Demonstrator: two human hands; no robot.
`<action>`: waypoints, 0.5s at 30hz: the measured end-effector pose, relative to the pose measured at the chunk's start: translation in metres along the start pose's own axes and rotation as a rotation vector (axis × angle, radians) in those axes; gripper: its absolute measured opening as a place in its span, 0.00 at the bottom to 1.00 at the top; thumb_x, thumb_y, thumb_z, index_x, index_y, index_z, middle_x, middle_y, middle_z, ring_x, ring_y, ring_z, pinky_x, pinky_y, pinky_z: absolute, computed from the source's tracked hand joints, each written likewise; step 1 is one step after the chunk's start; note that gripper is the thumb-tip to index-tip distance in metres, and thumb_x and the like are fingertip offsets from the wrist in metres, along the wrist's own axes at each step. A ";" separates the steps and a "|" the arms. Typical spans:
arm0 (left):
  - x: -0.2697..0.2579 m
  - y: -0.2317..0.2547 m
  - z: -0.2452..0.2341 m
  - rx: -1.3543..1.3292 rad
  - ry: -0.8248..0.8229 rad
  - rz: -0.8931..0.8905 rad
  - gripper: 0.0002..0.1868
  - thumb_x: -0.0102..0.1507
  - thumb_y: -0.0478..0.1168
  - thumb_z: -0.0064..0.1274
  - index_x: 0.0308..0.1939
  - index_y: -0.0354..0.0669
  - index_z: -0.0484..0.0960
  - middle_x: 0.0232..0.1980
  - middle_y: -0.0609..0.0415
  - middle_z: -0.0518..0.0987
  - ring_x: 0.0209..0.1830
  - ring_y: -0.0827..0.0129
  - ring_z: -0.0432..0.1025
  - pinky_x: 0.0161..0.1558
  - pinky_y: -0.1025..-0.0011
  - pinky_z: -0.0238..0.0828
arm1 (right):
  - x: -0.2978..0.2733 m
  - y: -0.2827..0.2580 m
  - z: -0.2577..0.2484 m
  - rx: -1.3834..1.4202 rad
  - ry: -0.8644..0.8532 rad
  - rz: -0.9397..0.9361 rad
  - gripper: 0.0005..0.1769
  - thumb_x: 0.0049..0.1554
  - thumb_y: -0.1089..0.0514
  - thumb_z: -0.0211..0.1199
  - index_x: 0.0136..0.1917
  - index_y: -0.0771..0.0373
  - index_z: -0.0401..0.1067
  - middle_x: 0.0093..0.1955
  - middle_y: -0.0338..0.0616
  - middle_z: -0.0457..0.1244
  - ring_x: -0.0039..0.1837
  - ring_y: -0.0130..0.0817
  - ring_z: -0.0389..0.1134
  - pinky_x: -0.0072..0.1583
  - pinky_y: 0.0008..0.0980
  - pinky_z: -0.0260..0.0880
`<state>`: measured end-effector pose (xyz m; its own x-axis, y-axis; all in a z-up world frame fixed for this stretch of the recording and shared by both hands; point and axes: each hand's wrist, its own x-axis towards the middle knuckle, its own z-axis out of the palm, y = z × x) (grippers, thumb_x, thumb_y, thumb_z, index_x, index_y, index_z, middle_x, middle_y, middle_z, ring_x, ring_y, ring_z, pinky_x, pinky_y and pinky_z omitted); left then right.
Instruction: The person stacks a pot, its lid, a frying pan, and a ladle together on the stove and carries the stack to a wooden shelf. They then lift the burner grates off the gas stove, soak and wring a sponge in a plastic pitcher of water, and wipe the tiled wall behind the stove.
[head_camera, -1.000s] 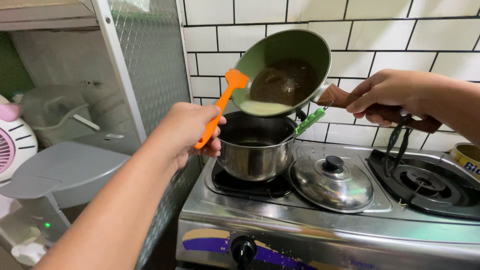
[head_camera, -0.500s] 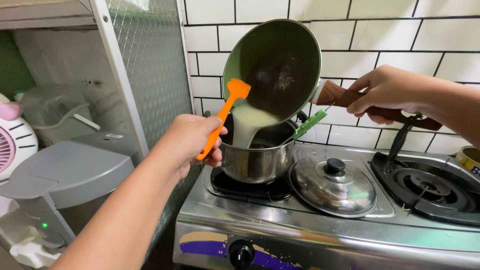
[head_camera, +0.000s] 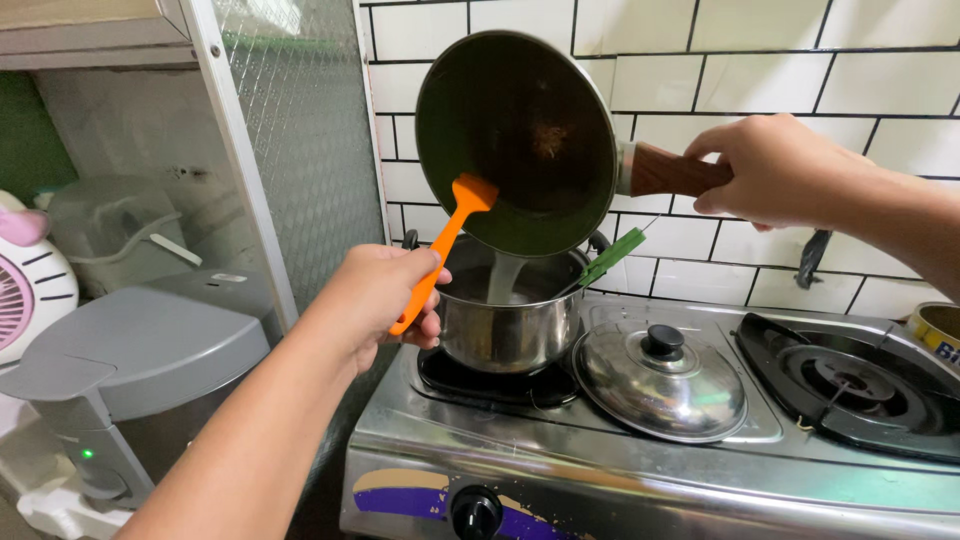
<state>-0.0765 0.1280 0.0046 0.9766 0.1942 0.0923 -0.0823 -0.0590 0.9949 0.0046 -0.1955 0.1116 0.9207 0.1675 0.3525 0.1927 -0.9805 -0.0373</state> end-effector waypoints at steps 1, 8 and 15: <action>-0.001 0.001 0.001 0.002 0.003 -0.003 0.14 0.63 0.42 0.49 0.40 0.31 0.79 0.23 0.51 0.73 0.16 0.67 0.71 0.22 0.63 0.75 | -0.003 -0.001 -0.001 -0.045 0.026 -0.010 0.32 0.55 0.54 0.69 0.72 0.48 0.68 0.45 0.47 0.74 0.38 0.41 0.73 0.44 0.41 0.75; -0.009 0.001 0.002 0.038 0.036 -0.049 0.14 0.63 0.43 0.48 0.39 0.32 0.80 0.23 0.52 0.73 0.17 0.67 0.71 0.23 0.64 0.75 | -0.027 -0.019 -0.010 -0.205 0.085 -0.013 0.27 0.58 0.54 0.65 0.70 0.40 0.69 0.50 0.44 0.74 0.44 0.43 0.74 0.47 0.44 0.76; -0.002 0.001 0.002 -0.037 -0.043 -0.240 0.11 0.63 0.41 0.50 0.37 0.33 0.76 0.25 0.51 0.73 0.20 0.63 0.72 0.29 0.60 0.79 | -0.038 -0.026 -0.015 -0.257 0.058 -0.034 0.29 0.58 0.57 0.64 0.71 0.41 0.68 0.48 0.43 0.74 0.42 0.41 0.74 0.46 0.41 0.74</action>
